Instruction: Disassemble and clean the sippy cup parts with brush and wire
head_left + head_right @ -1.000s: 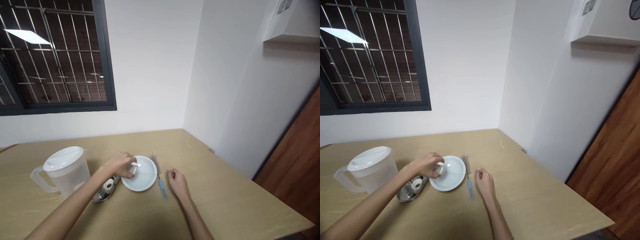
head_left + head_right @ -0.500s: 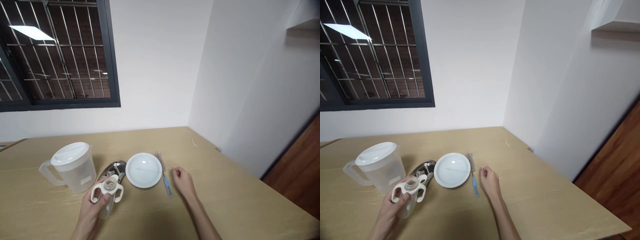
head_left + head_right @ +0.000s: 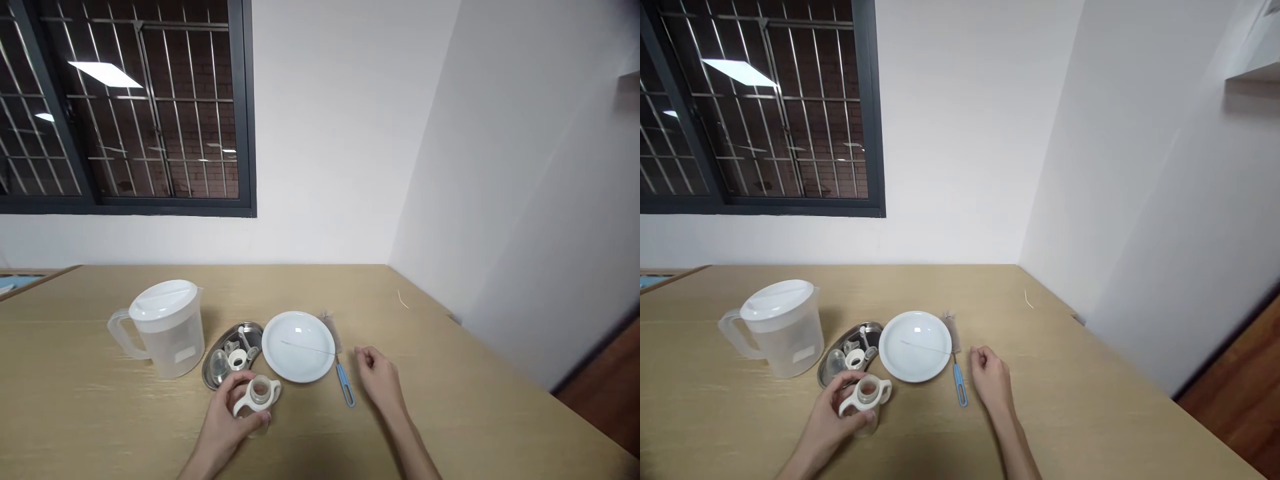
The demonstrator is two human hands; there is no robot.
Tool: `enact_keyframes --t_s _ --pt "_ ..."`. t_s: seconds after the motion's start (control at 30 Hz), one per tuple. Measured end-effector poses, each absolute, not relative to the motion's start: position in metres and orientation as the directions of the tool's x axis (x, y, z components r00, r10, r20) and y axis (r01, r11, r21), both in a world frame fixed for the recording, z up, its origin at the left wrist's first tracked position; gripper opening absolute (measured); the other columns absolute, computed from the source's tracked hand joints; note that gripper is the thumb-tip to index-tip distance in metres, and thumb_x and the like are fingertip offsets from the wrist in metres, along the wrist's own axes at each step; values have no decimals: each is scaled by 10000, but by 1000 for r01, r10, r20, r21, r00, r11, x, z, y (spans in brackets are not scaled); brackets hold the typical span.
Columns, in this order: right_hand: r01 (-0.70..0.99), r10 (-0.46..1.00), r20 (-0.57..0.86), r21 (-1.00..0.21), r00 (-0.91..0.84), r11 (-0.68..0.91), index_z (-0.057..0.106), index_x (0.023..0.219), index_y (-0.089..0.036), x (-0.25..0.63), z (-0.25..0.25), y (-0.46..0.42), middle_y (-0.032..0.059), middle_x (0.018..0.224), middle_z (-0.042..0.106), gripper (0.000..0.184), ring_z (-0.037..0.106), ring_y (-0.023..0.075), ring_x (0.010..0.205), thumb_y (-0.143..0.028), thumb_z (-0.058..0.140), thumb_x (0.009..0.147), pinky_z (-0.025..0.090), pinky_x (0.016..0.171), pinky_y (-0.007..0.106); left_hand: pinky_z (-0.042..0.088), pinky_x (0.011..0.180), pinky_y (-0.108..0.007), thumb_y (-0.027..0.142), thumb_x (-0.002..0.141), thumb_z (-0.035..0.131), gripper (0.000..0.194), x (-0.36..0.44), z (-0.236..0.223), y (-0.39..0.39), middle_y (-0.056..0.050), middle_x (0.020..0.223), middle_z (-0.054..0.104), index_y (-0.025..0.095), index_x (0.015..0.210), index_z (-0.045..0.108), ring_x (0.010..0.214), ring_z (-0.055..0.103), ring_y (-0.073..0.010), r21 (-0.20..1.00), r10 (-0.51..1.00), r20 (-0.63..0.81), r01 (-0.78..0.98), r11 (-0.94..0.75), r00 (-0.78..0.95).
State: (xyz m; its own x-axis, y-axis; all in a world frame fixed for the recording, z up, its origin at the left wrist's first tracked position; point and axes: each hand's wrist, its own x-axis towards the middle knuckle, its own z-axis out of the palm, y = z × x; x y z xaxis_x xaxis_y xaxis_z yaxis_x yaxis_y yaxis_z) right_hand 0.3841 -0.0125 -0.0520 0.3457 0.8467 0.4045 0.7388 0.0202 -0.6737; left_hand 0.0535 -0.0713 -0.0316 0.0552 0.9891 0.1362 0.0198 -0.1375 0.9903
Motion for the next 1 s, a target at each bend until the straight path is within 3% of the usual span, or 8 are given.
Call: enact_keyframes --t_s 0.17,0.3,0.47,0.6,0.67,0.77,0.83,1.0 --pt "731 847 402 -682 349 23 472 582 -235 384 -54 -11 -20 503 472 413 469 164 515 -529 402 864 335 549 271 555 811 -312 199 627 805 453 49 -34 -68 -67 999 752 217 1029 597 945 711 -257 980 979 188 58 -193 85" --pt "718 834 406 -696 374 17 462 573 -238 387 -54 -12 -17 497 475 408 462 165 507 -529 424 857 333 549 275 543 908 -362 179 625 805 548 38 -37 -69 -108 1114 721 217 1126 584 1069 676 -287 974 977 198 95 -206 81" --pt "718 761 491 -694 424 48 595 734 -209 362 -35 -16 55 660 624 360 557 219 664 -499 443 884 390 667 308 514 996 -405 206 652 804 611 30 -43 -72 -123 1185 697 233 1212 561 1135 650 -290 950 960 275 136 -280 52" --pt "832 724 682 -461 108 309 694 883 -210 297 4 -18 93 839 680 295 566 261 864 -447 519 903 372 842 378 526 990 -420 220 678 784 601 30 -46 -73 -125 1195 693 228 1227 539 1132 654 -299 936 949 316 158 -313 7" --pt "852 764 639 -347 -90 392 719 901 -240 258 23 -14 102 961 679 248 543 281 975 -406 536 915 339 899 427 522 1000 -434 225 684 781 623 31 -50 -73 -119 1193 691 228 1242 504 1125 657 -297 934 946 325 163 -319 -12" --pt "879 846 424 -195 -324 435 740 951 -239 207 39 -1 138 1187 620 278 478 321 1130 -439 553 908 301 968 493 515 1009 -458 229 696 766 637 30 -56 -72 -108 1203 683 232 1262 473 1133 651 -298 928 942 335 183 -326 -19" --pt "902 882 279 -99 -380 420 746 979 -185 183 39 11 176 1239 590 311 452 350 1184 -431 591 870 267 1016 528 518 1004 -458 234 698 761 628 30 -59 -72 -100 1201 684 233 1262 486 1136 647 -301 924 942 336 200 -325 -23" --pt "898 888 169 -34 -428 439 767 958 -184 158 26 40 180 1263 603 282 469 356 1205 -361 689 753 249 1064 521 538 983 -415 233 697 764 658 30 -58 -75 -101 1194 689 227 1289 476 1116 658 -284 931 945 326 181 -316 -27"
